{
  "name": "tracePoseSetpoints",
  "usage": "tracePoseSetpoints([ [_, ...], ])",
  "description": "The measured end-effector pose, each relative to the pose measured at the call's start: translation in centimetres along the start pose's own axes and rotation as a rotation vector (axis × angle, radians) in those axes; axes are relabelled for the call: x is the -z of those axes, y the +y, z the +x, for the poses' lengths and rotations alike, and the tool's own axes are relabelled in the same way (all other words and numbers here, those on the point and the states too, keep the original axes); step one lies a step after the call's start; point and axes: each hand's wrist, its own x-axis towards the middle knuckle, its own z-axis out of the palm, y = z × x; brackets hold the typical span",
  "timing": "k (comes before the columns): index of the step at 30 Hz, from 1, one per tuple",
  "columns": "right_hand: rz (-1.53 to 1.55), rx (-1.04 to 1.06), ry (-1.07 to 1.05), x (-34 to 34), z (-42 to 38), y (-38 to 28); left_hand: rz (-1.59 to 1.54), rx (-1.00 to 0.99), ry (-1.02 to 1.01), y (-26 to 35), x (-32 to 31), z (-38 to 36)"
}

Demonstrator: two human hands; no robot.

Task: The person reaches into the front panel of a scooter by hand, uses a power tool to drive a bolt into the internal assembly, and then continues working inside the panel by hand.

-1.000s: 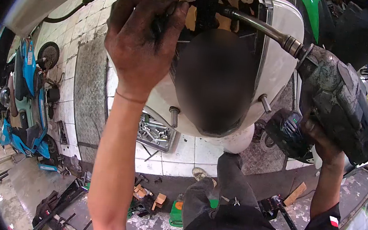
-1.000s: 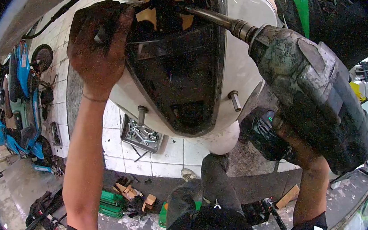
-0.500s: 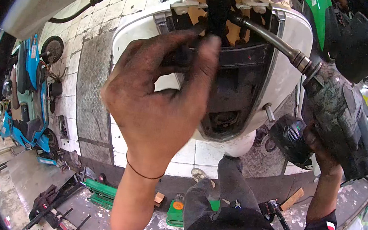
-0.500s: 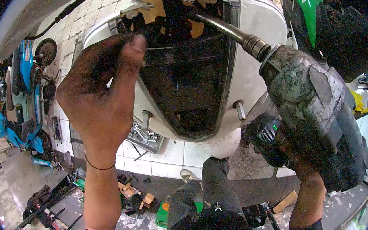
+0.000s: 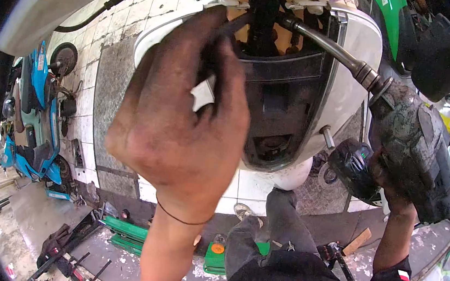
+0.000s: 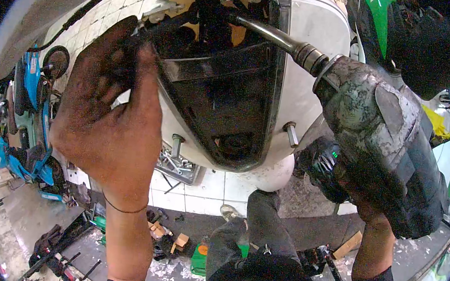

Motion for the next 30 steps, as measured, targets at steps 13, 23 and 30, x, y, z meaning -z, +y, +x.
tracePoseSetpoints([
  [13, 0.041, 0.051, -0.030, 1.0, -0.1, 0.1, 0.133, -0.097, -0.033, -2.5, -1.3, -0.1],
  [23, 0.257, -0.059, -0.235, 0.9, 0.8, -0.7, 0.158, -0.176, -0.234, -2.5, -0.9, 2.3],
  [30, -0.131, 0.067, -0.084, -0.3, 0.1, 0.0, 0.020, 0.020, -0.288, -2.5, -0.8, 2.7],
])
